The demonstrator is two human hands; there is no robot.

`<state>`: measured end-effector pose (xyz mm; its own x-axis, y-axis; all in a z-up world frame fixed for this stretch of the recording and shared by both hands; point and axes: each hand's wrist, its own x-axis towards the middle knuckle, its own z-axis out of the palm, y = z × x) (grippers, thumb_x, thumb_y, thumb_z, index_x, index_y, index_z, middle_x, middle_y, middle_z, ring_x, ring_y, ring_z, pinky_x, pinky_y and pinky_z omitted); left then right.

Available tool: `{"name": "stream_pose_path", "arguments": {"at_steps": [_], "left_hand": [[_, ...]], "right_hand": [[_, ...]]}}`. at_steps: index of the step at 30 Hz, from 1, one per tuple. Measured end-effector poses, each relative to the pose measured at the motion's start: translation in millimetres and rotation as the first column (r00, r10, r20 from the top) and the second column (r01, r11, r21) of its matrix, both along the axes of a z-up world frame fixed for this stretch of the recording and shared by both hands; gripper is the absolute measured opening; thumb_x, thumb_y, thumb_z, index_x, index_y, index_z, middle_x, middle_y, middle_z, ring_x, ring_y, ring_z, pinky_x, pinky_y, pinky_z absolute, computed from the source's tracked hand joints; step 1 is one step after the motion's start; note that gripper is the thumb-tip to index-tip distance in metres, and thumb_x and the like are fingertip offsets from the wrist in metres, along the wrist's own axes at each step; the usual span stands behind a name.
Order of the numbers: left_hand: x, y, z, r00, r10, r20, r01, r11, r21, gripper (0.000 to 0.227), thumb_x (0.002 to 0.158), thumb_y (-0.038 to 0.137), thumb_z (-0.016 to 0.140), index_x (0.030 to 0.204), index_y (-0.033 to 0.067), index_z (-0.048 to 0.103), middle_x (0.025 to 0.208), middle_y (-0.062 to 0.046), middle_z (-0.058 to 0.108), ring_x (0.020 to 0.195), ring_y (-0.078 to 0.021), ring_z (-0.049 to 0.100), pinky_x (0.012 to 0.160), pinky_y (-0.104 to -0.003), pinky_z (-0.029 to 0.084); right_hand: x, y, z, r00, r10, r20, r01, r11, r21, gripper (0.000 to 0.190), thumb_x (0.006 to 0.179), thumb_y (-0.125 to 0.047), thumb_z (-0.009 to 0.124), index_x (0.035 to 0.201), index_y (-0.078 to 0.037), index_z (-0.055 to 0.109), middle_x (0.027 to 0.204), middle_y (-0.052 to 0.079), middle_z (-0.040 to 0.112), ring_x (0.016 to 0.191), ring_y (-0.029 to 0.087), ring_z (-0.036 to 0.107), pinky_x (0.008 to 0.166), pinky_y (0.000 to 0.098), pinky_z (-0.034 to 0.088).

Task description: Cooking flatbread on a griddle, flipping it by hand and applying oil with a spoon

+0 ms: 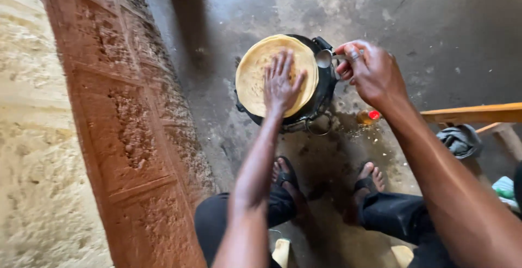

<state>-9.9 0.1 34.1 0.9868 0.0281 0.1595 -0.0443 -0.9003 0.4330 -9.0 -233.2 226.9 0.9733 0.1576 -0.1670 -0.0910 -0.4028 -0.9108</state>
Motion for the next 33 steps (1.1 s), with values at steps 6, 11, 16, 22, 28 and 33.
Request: {"name": "stream_pose_path", "arguments": {"at_steps": [6, 11, 16, 22, 28, 33], "left_hand": [[-15.9, -12.8, -27.6, 0.998, -0.062, 0.005, 0.062, 0.998, -0.002, 0.073, 0.105, 0.065, 0.055, 0.167, 0.0300, 0.043, 0.176, -0.001, 0.039, 0.164, -0.0299, 0.035, 0.131, -0.058, 0.032], [-16.9, -9.1, -21.2, 1.000, -0.012, -0.010, 0.013, 0.999, 0.034, 0.073, 0.104, 0.066, 0.053, 0.167, 0.0308, 0.042, 0.177, 0.000, 0.037, 0.164, -0.0291, 0.035, 0.132, -0.056, 0.033], [-14.9, -15.9, -9.0, 0.996, 0.093, -0.018, -0.092, 0.995, 0.031, 0.072, 0.104, 0.064, 0.052, 0.166, 0.0289, 0.044, 0.175, -0.004, 0.041, 0.162, -0.0318, 0.037, 0.130, -0.057, 0.033], [-15.4, -17.2, -11.7, 0.994, 0.112, -0.009, -0.112, 0.993, 0.024, 0.071, 0.104, 0.064, 0.054, 0.166, 0.0293, 0.044, 0.175, -0.003, 0.041, 0.163, -0.0307, 0.038, 0.132, -0.057, 0.033], [-9.2, -30.3, 2.2, 0.984, 0.177, -0.018, -0.177, 0.984, 0.009, 0.072, 0.104, 0.065, 0.051, 0.166, 0.0279, 0.044, 0.176, -0.003, 0.039, 0.164, -0.0313, 0.036, 0.133, -0.058, 0.032], [8.1, -56.2, 6.3, 0.877, 0.397, -0.270, -0.468, 0.834, -0.293, 0.077, 0.108, 0.064, 0.032, 0.171, 0.0202, 0.029, 0.182, -0.009, 0.019, 0.168, -0.0385, 0.012, 0.133, -0.063, 0.004]], "right_hand": [[-2.0, -4.2, -5.9, 0.999, 0.040, -0.018, -0.040, 0.999, 0.027, 0.034, 0.120, -0.017, 0.044, 0.129, 0.003, 0.070, 0.085, 0.017, 0.074, 0.072, 0.018, 0.071, 0.066, 0.0310, 0.061], [-7.5, -4.2, 10.0, 0.998, 0.058, -0.024, -0.060, 0.994, -0.092, 0.033, 0.121, -0.022, 0.046, 0.125, -0.005, 0.074, 0.081, 0.011, 0.076, 0.070, 0.021, 0.072, 0.071, 0.0366, 0.059], [-8.0, -5.9, 10.9, 0.999, 0.054, -0.005, -0.054, 0.996, -0.066, 0.033, 0.122, -0.022, 0.047, 0.123, -0.004, 0.074, 0.084, 0.011, 0.077, 0.073, 0.020, 0.074, 0.073, 0.0357, 0.060], [-11.6, 1.7, 16.3, 0.997, 0.076, -0.015, -0.077, 0.983, -0.165, 0.035, 0.123, -0.028, 0.047, 0.123, -0.008, 0.076, 0.079, 0.007, 0.076, 0.074, 0.021, 0.074, 0.080, 0.0399, 0.057], [-10.6, 10.8, 12.1, 0.997, 0.071, -0.043, -0.077, 0.984, -0.159, 0.035, 0.121, -0.027, 0.048, 0.125, -0.005, 0.075, 0.084, 0.011, 0.077, 0.080, 0.023, 0.075, 0.083, 0.0429, 0.059], [-8.8, 8.5, 1.8, 0.993, 0.085, -0.084, -0.103, 0.964, -0.245, 0.036, 0.120, -0.028, 0.046, 0.130, -0.007, 0.073, 0.090, 0.010, 0.079, 0.087, 0.024, 0.077, 0.091, 0.0471, 0.056]]}}
